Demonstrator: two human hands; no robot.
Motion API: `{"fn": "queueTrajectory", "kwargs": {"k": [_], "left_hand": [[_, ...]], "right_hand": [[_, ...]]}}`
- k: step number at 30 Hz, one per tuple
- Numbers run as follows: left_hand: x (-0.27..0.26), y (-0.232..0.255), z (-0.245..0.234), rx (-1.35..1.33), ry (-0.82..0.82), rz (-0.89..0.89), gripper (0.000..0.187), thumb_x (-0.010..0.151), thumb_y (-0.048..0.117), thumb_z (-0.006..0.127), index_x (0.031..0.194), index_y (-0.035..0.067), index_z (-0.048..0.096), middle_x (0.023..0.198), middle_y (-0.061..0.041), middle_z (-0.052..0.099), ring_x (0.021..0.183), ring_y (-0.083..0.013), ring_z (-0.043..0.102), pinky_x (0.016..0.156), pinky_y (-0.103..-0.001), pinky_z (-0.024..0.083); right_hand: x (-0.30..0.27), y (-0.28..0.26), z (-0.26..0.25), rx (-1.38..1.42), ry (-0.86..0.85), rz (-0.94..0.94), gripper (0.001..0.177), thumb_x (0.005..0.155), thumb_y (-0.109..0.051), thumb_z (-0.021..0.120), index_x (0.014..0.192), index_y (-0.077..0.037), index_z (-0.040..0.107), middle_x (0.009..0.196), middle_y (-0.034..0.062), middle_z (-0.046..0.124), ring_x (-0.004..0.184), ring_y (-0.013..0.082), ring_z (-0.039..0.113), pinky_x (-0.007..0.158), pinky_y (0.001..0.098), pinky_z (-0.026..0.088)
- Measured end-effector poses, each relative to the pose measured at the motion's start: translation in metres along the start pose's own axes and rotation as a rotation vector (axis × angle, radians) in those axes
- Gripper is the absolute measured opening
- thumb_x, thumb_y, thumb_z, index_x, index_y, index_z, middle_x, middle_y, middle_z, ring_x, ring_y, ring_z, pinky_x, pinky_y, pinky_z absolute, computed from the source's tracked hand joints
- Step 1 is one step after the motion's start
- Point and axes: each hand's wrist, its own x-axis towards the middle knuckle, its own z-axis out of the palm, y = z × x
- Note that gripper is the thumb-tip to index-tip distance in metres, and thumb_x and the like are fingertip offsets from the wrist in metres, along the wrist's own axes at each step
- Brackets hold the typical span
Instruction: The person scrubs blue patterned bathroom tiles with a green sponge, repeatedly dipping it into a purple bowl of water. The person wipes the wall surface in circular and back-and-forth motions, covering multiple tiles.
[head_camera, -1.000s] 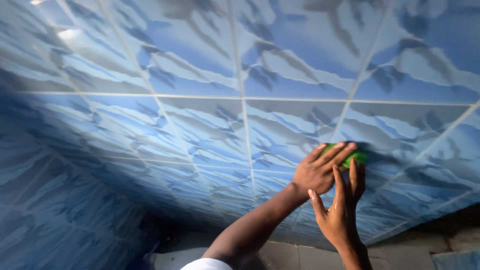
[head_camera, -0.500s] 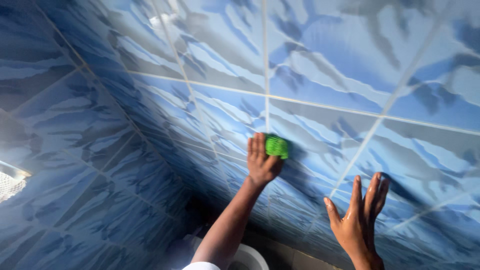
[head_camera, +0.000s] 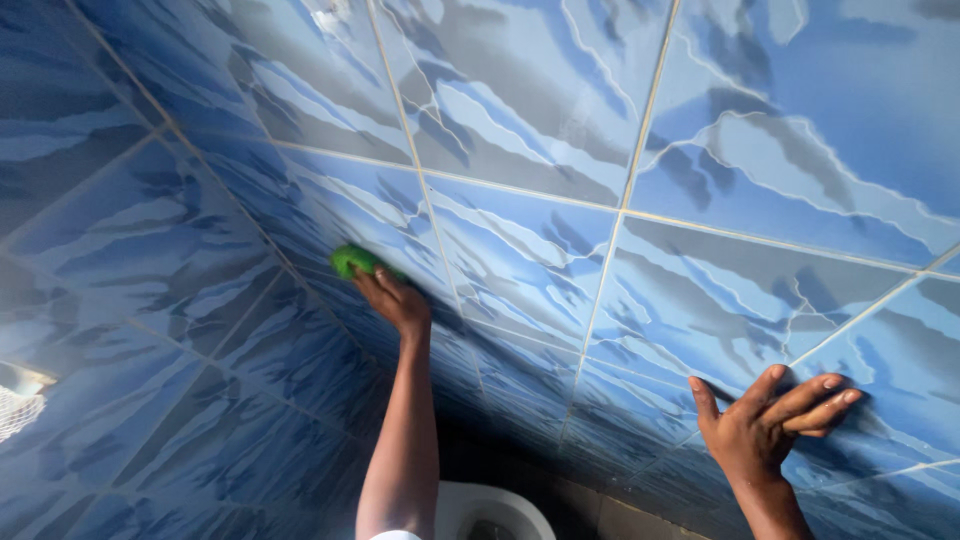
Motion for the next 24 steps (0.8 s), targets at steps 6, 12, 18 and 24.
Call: {"fn": "queueTrajectory", "kwargs": {"k": [6,12,18,24], "left_hand": [[-0.091,0.013,0.017,-0.246,0.095,-0.292,0.075,0.109,0.044,0.037,0.156,-0.013,0.022,0.166,-0.035,0.014,0.156,-0.0458,0.019,0.127,-0.048,0.018],[-0.230,0.093,0.028,-0.146,-0.180,-0.369,0.077,0.111,0.045,0.032,0.159,-0.010,0.010,0.168,-0.037,-0.004,0.159,-0.0487,0.001,0.127,-0.057,0.005],[-0.351,0.179,0.025,-0.240,-0.308,0.314,0.060,0.122,0.036,0.040,0.162,0.003,0.010,0.176,-0.035,-0.008,0.167,-0.0564,-0.002,0.137,-0.062,0.006],[-0.484,0.232,0.046,-0.127,-0.585,0.505,0.051,0.103,0.036,0.058,0.150,0.017,0.052,0.167,-0.035,-0.003,0.155,-0.0560,-0.003,0.127,-0.066,0.002]], "right_hand": [[0.000,0.004,0.009,-0.026,0.028,-0.026,0.108,0.104,-0.074,0.046,0.169,-0.010,-0.014,0.165,0.0343,-0.026,0.152,0.0607,-0.023,0.111,0.0846,0.000],[0.007,-0.009,-0.019,0.080,0.006,-0.056,0.104,0.103,-0.068,0.054,0.169,-0.009,0.000,0.168,0.0322,-0.020,0.153,0.0581,-0.019,0.119,0.0835,0.004],[-0.001,-0.003,-0.089,0.433,-0.152,-0.089,0.089,0.097,-0.054,0.060,0.163,-0.008,0.021,0.169,0.0274,-0.001,0.157,0.0498,0.001,0.122,0.0696,0.013],[-0.029,0.065,-0.143,0.538,-0.179,-0.018,0.084,0.100,-0.047,0.060,0.161,-0.004,0.021,0.169,0.0289,0.006,0.156,0.0497,0.009,0.123,0.0629,0.016]]}}
